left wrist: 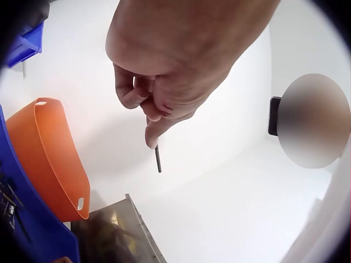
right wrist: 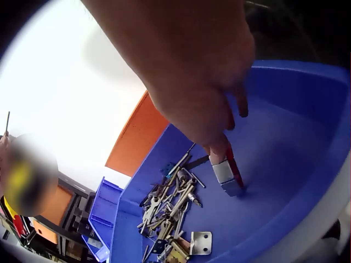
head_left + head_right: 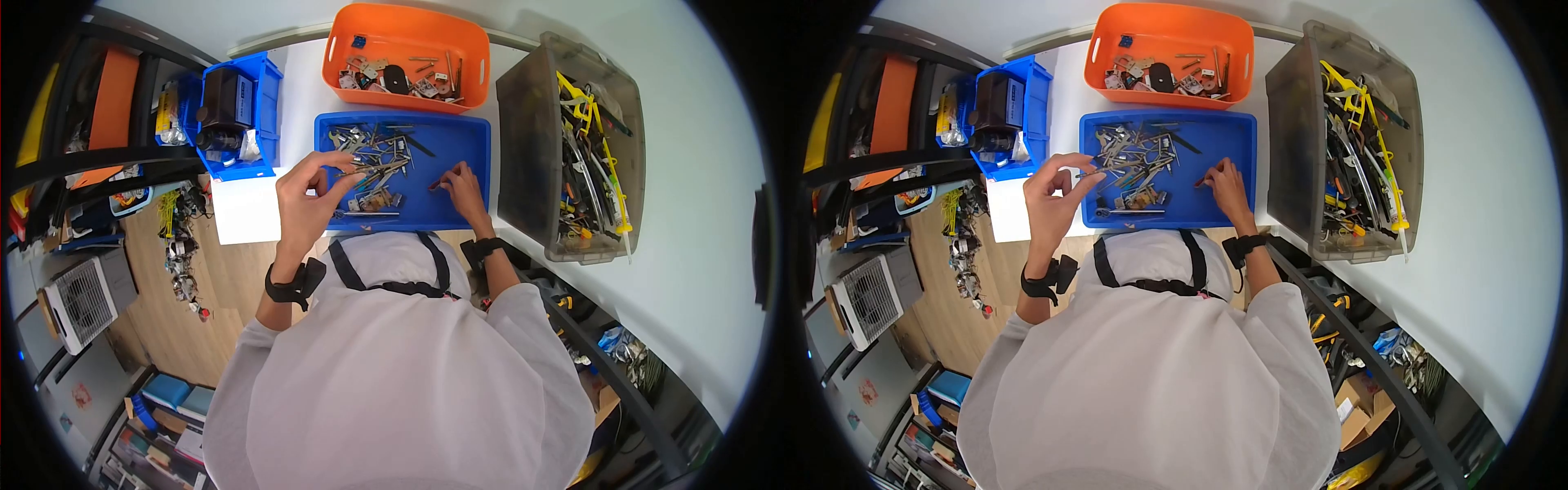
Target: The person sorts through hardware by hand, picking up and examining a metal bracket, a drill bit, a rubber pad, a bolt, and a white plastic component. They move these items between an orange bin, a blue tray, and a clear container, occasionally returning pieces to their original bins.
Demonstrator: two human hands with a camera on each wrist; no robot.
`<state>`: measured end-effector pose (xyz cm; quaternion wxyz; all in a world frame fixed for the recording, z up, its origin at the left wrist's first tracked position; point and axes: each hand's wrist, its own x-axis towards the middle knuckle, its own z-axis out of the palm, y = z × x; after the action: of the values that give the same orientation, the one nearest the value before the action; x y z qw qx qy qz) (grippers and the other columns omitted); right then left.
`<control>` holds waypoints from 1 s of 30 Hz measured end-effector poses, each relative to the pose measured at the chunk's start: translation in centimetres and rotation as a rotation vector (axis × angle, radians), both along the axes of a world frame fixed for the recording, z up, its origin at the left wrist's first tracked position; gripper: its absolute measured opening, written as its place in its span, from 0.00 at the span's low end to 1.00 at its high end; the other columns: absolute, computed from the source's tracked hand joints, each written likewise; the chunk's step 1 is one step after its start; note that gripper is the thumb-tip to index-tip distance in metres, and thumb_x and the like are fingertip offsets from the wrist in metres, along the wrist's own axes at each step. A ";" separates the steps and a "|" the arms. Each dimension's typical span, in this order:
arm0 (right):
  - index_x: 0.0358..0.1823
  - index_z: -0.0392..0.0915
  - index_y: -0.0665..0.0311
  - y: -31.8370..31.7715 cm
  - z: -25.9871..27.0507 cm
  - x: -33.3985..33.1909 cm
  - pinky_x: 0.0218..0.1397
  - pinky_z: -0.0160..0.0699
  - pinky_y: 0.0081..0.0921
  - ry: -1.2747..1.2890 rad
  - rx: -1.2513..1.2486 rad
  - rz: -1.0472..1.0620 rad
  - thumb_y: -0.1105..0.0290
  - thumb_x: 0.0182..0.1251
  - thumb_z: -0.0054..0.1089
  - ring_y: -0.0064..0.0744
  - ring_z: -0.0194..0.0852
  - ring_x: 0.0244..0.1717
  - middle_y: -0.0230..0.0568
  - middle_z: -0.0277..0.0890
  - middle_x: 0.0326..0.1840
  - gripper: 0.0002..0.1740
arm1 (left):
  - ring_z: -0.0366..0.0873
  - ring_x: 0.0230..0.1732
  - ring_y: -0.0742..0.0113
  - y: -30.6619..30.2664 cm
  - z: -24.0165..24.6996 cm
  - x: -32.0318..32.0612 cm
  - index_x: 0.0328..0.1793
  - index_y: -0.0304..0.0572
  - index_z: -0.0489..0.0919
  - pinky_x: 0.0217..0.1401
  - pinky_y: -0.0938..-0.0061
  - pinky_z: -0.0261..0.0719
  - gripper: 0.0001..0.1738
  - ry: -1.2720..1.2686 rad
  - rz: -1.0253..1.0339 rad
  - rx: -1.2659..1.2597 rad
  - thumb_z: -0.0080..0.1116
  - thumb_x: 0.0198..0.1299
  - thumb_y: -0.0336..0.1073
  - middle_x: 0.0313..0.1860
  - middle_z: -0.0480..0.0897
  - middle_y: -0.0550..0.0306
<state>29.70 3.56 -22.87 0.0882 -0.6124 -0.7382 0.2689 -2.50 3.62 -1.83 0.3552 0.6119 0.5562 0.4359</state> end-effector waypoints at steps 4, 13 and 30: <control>0.47 0.85 0.67 0.6 -0.9 0.6 0.58 0.78 0.46 -0.022 -0.003 -0.009 0.77 0.61 0.68 0.54 0.77 0.54 0.52 0.74 0.53 0.12 | 0.58 0.19 0.87 0.1 -0.3 0.1 0.50 0.40 0.86 0.20 0.85 0.52 0.18 -0.012 -0.001 -0.010 0.75 0.52 0.21 0.39 0.89 0.61; 0.66 0.75 0.66 0.6 0.2 0.4 0.63 0.79 0.45 -0.041 -0.090 -0.157 0.79 0.60 0.70 0.59 0.77 0.61 0.55 0.72 0.65 0.30 | 0.58 0.18 0.87 0.4 0.0 0.3 0.49 0.41 0.86 0.20 0.84 0.52 0.18 0.003 -0.008 0.045 0.76 0.52 0.21 0.38 0.89 0.61; 0.53 0.86 0.64 2.5 21.6 -7.2 0.57 0.82 0.33 0.762 0.076 0.051 0.72 0.62 0.73 0.38 0.84 0.52 0.43 0.80 0.58 0.17 | 0.62 0.19 0.86 -0.1 2.4 1.2 0.48 0.40 0.86 0.20 0.85 0.54 0.19 0.009 -0.012 0.143 0.77 0.49 0.21 0.38 0.90 0.60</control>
<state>22.53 6.10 -1.22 0.3721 -0.4462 -0.6770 0.4518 -1.28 3.49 0.58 0.3106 0.6410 0.5218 0.4695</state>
